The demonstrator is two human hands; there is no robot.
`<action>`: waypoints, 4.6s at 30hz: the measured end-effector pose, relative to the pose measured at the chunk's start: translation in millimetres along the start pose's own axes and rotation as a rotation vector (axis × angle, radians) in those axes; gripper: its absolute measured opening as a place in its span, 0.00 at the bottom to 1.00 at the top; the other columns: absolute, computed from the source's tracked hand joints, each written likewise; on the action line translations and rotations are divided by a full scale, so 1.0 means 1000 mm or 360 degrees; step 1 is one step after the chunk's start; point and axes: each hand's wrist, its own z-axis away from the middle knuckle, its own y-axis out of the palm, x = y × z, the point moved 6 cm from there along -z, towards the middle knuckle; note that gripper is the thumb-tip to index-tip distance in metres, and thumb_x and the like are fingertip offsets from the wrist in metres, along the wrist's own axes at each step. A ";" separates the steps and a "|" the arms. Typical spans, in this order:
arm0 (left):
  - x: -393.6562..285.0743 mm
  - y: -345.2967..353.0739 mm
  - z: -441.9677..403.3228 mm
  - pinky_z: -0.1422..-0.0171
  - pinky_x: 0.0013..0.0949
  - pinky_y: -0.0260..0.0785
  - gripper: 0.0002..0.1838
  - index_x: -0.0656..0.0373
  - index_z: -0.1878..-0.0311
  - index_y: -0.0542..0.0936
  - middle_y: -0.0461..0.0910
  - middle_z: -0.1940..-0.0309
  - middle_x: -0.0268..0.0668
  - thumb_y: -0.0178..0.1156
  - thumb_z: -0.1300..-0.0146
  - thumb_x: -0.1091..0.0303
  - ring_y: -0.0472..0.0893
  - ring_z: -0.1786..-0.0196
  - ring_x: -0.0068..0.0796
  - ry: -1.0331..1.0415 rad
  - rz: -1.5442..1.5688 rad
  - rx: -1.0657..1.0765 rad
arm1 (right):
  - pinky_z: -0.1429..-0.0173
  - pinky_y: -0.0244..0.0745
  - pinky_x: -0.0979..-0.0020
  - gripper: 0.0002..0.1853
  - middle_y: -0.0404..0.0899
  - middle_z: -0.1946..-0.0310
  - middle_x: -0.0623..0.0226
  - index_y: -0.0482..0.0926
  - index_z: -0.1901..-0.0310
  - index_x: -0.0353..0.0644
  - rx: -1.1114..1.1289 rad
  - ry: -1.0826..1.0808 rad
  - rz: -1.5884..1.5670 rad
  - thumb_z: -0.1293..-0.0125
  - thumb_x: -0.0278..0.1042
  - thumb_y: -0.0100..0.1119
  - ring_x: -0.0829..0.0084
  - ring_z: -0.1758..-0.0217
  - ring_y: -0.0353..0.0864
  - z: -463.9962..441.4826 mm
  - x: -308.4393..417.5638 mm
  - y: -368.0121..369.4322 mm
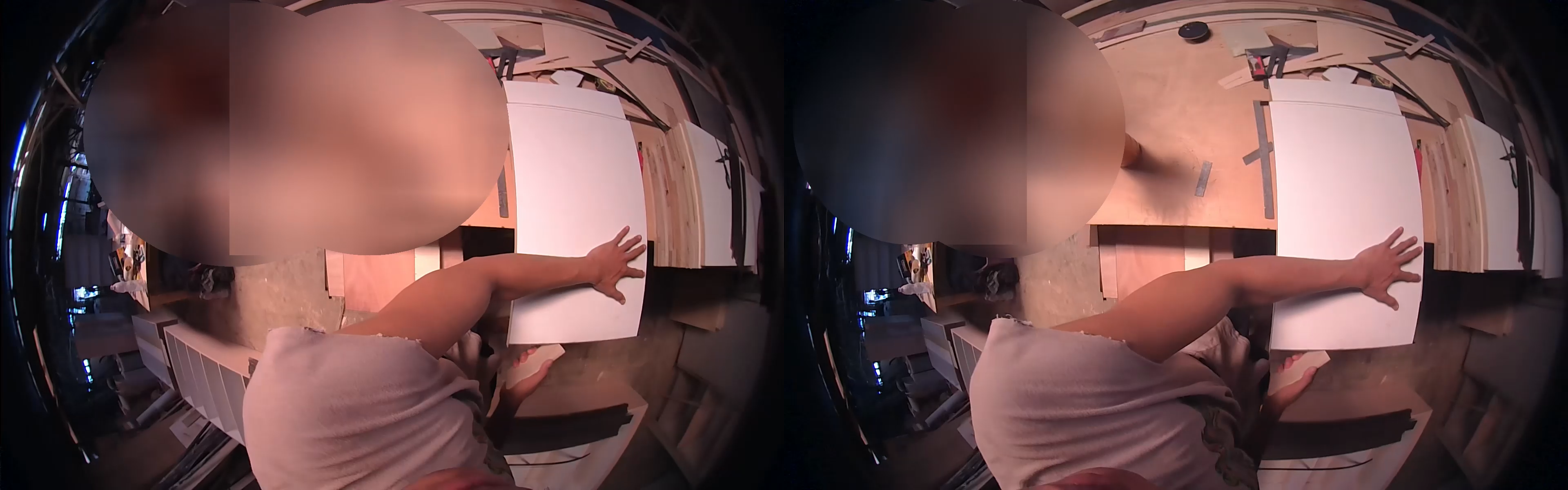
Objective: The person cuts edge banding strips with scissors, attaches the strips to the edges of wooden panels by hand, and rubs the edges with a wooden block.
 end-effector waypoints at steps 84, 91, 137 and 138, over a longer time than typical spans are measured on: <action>-0.079 0.072 -0.069 0.54 0.43 0.70 0.25 0.62 0.79 0.79 0.79 0.80 0.50 0.39 0.35 0.59 0.80 0.72 0.47 0.0452 0.0063 0.0892 | 0.46 0.69 0.68 0.29 0.73 0.48 0.61 0.65 0.41 0.37 -0.0712 -0.0597 -0.0015 0.30 0.56 0.38 0.71 0.49 0.74 -0.118 0.116 -0.062; -0.079 0.074 -0.068 0.52 0.43 0.69 0.24 0.60 0.78 0.80 0.79 0.79 0.49 0.40 0.36 0.59 0.80 0.71 0.46 0.0380 0.0117 0.0801 | 0.61 0.69 0.74 0.24 0.76 0.68 0.69 0.75 0.56 0.37 -0.0747 -0.0648 0.0088 0.33 0.54 0.46 0.78 0.68 0.73 -0.106 0.135 -0.025; -0.072 0.073 -0.082 0.51 0.43 0.71 0.22 0.64 0.76 0.81 0.79 0.76 0.54 0.44 0.37 0.58 0.81 0.68 0.50 0.0208 0.0193 0.0926 | 0.69 0.64 0.81 0.22 0.74 0.75 0.73 0.76 0.57 0.39 0.0230 -0.0018 0.0881 0.33 0.51 0.44 0.83 0.76 0.69 -0.142 0.208 -0.064; -0.067 0.065 -0.087 0.52 0.44 0.71 0.23 0.64 0.74 0.81 0.79 0.75 0.55 0.43 0.35 0.58 0.80 0.67 0.51 0.0029 0.0368 0.0801 | 0.69 0.64 0.81 0.22 0.74 0.75 0.73 0.76 0.57 0.39 0.0228 -0.0010 0.0871 0.33 0.51 0.44 0.83 0.76 0.69 -0.145 0.215 -0.068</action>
